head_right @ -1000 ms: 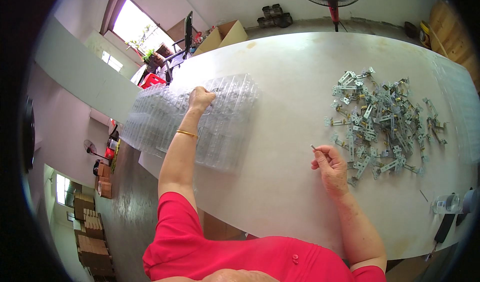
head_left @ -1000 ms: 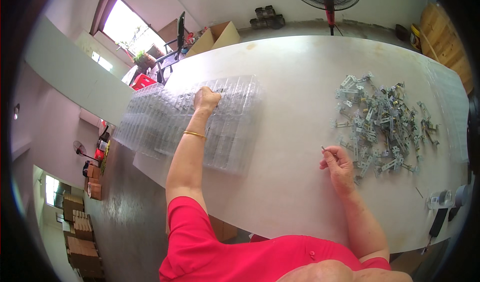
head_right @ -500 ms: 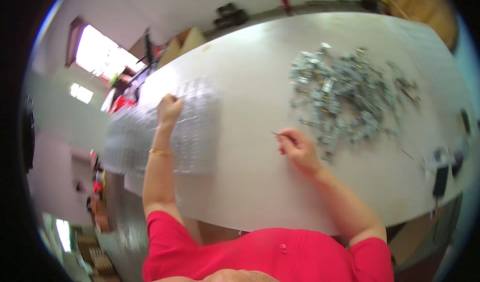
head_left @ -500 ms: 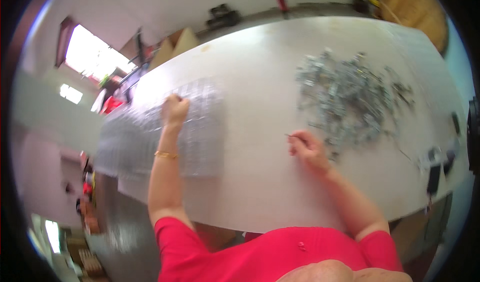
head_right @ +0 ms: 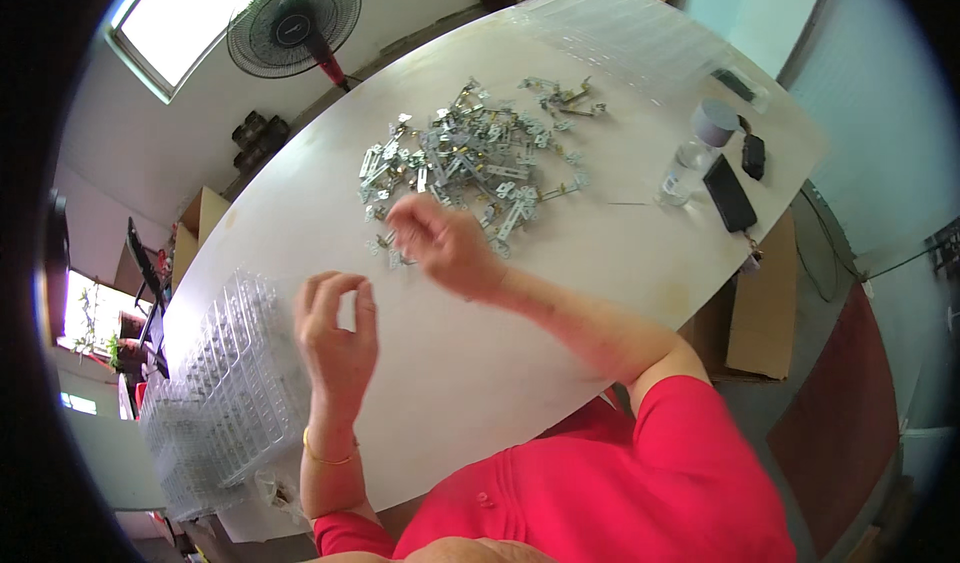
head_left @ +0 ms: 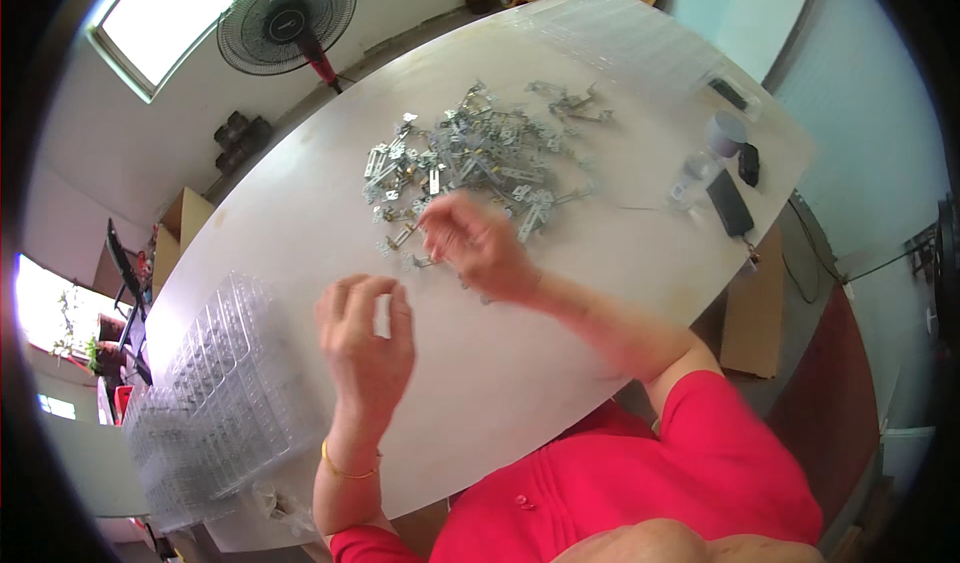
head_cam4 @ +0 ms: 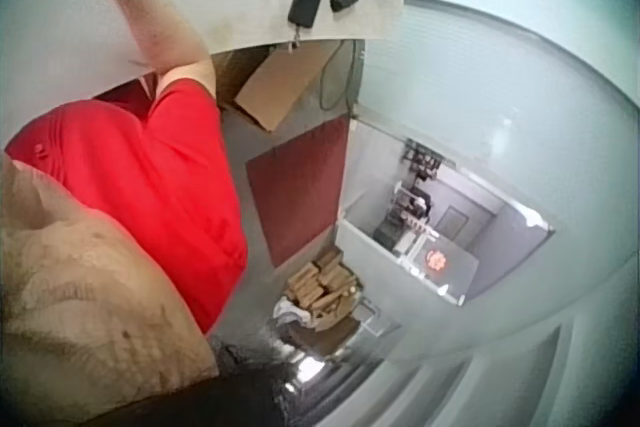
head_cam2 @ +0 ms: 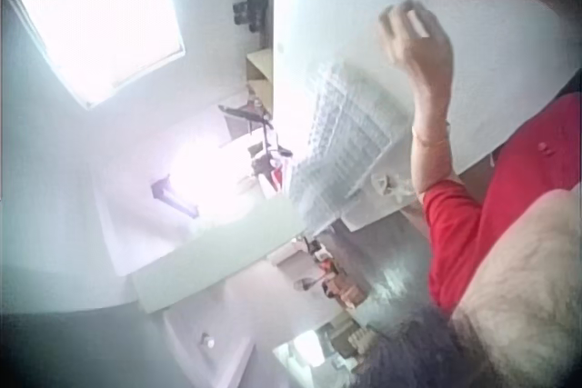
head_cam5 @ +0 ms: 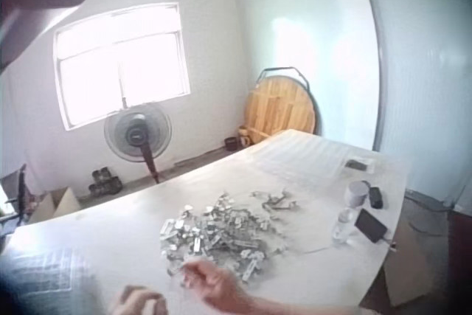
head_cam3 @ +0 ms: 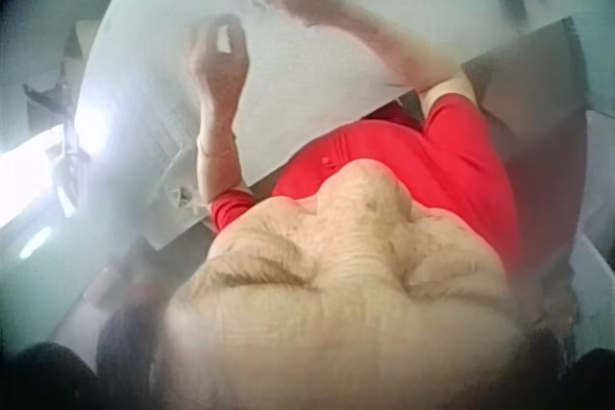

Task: The person assembles metal bracket components by inserting small metal pins into metal plates by hand, then places the assembled pieces into slots in a plastic tray.

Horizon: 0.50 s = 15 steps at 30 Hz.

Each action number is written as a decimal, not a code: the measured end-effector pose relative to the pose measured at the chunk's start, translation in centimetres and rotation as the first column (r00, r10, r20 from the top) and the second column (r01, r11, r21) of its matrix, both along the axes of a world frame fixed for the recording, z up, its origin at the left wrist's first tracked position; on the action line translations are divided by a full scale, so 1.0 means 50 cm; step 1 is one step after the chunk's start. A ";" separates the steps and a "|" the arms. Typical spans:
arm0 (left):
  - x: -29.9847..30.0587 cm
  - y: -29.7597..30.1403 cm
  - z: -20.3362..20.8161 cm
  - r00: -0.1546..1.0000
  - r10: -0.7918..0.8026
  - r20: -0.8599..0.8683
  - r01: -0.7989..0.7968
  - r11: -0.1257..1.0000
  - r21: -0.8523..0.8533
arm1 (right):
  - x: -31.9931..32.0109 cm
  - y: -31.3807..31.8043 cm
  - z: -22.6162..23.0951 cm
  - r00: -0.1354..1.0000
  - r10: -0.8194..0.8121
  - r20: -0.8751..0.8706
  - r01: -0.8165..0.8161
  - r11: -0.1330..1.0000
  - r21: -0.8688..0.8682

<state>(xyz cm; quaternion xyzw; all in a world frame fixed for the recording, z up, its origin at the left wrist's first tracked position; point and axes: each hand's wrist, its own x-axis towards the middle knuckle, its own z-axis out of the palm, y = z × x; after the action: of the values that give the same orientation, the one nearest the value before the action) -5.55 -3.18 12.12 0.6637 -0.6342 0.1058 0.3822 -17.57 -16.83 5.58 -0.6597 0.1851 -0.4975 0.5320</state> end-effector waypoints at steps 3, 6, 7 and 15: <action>-0.065 -0.012 -0.022 0.991 -0.130 -0.024 0.130 0.991 -0.012 | -0.051 -0.114 0.003 0.965 -0.254 0.063 0.248 0.964 0.092; -0.130 -0.030 -0.038 0.947 -0.307 -0.099 0.308 0.952 -0.006 | -0.131 -0.268 -0.064 0.820 -0.569 0.056 0.554 0.815 0.170; -0.142 -0.030 -0.043 0.925 -0.358 -0.129 0.362 0.932 0.008 | -0.147 -0.301 -0.080 0.764 -0.645 -0.017 0.638 0.750 0.178; -0.241 -0.031 -0.018 0.768 -0.568 -0.296 0.587 0.809 -0.026 | -0.225 -0.426 -0.154 0.244 -0.858 -0.452 0.939 0.326 -0.111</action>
<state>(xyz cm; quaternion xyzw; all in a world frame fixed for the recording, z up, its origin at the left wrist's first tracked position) -17.59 -4.73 11.21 0.4572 -0.7476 -0.1367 0.4620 -28.83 -38.15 -2.12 -0.4725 0.6867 -0.5315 0.1506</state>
